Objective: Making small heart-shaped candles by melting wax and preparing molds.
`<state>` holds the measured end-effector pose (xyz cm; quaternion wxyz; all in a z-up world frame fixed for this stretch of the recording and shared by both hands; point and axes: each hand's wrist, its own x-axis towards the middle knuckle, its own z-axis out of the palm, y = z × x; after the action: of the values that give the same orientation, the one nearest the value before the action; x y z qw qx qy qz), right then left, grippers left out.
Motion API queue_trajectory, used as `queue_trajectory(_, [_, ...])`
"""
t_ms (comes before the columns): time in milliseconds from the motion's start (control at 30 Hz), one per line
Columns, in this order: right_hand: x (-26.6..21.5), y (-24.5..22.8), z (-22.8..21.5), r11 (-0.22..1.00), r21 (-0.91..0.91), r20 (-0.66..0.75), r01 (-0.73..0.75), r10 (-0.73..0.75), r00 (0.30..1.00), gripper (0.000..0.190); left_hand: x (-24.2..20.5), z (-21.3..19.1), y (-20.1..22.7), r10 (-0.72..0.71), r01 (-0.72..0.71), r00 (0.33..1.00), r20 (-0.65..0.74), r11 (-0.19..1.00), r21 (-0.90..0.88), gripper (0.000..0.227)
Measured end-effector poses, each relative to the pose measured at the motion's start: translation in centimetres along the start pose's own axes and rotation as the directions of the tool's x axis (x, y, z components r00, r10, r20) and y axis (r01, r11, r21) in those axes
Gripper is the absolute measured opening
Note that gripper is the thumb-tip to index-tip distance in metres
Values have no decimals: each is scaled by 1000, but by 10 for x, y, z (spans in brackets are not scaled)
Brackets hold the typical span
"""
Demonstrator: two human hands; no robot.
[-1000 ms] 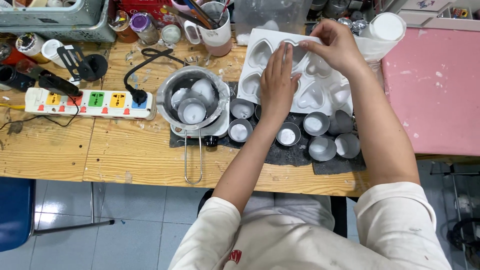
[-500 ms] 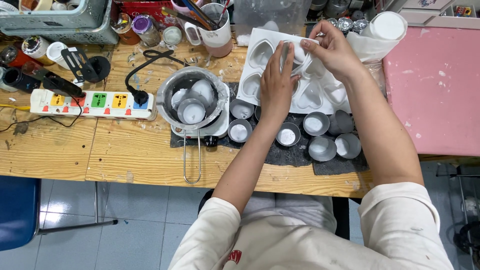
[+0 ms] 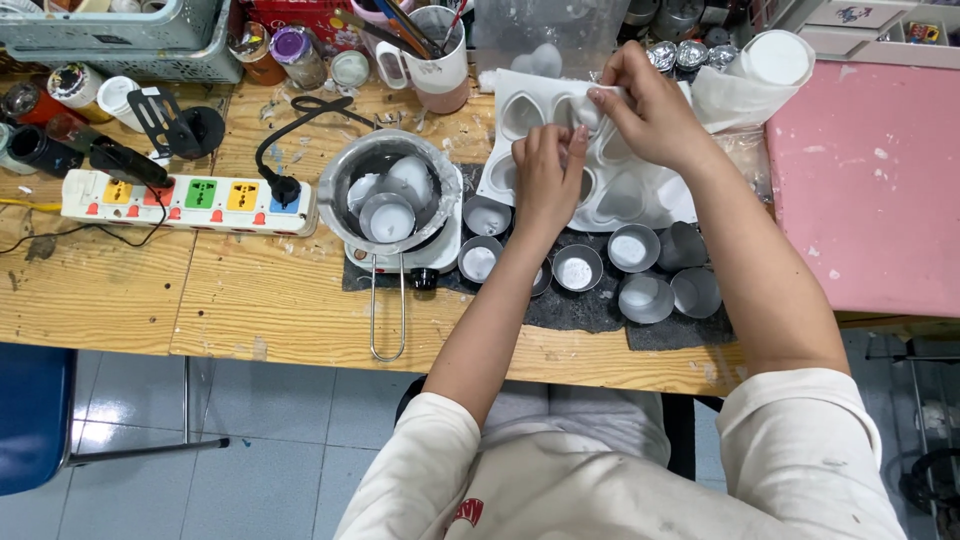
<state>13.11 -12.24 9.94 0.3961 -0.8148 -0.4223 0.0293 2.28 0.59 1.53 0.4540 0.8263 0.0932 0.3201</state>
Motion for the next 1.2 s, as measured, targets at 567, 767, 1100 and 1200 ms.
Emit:
queue_trajectory(567, [-4, -21, 4, 979, 113, 89, 168, -178, 980, 20, -1, 2, -8, -144, 135, 987, 75, 984, 112, 35])
queue_trajectory(767, [-3, -21, 11, 994, 82, 56, 67, -71, 996, 21, -3, 11, -10, -200, 188, 978, 54, 968, 168, 52])
queue_trajectory(1100, [5, 13, 17, 852, 523, 107, 30, -100, 989, 22, -1, 29, -39, -321, 306, 940, 119, 943, 130, 66])
queue_trajectory(1200, [7, 18, 18, 804, 595, 88, 9, -76, 993, 22, -3, 39, -54, -309, 302, 947, 85, 950, 80, 58])
